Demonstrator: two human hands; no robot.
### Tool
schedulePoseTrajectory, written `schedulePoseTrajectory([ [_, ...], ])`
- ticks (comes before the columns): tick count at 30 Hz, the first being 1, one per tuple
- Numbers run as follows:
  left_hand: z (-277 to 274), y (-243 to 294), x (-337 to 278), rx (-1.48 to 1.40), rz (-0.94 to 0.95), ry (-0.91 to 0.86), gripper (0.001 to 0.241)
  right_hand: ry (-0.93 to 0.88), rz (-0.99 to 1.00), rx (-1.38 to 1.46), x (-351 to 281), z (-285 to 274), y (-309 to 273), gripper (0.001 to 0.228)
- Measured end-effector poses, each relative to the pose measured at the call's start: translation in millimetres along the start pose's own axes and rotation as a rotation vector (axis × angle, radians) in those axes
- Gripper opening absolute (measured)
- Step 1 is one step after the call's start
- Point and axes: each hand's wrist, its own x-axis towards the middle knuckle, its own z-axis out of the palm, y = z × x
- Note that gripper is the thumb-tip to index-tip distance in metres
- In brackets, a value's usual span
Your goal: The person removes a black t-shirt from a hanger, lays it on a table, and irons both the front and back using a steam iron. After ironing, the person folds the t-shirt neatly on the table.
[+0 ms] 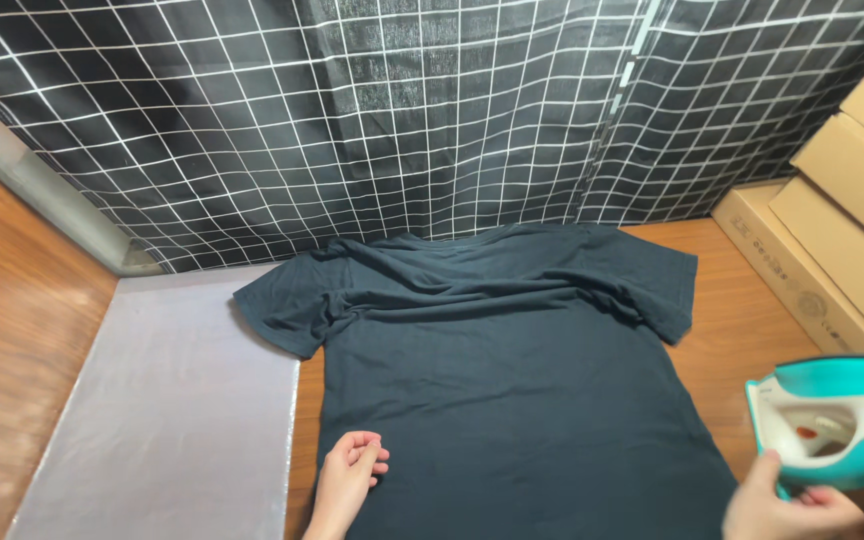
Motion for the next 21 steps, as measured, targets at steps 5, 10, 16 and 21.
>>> schedulePoseTrajectory([
  [5,-54.2,-16.6,54.3,-0.042,0.085,-0.04,0.023,-0.318,0.412,0.222,-32.0,19.8,-46.7,0.036],
  [10,-121.0,-22.2,142.9,-0.038,0.211,-0.018,0.022,-0.46,0.376,0.177,-56.0,14.7,-136.0,0.028],
  [16,-173.8,25.3,216.1,0.492,0.573,0.32,0.037,-0.565,0.382,0.318,-77.8,-9.5,-236.0,0.02],
  [21,-168.1,54.4,279.1,0.648,0.722,0.438,0.058,-0.843,0.364,0.248,-88.8,-26.5,-283.0,0.018],
])
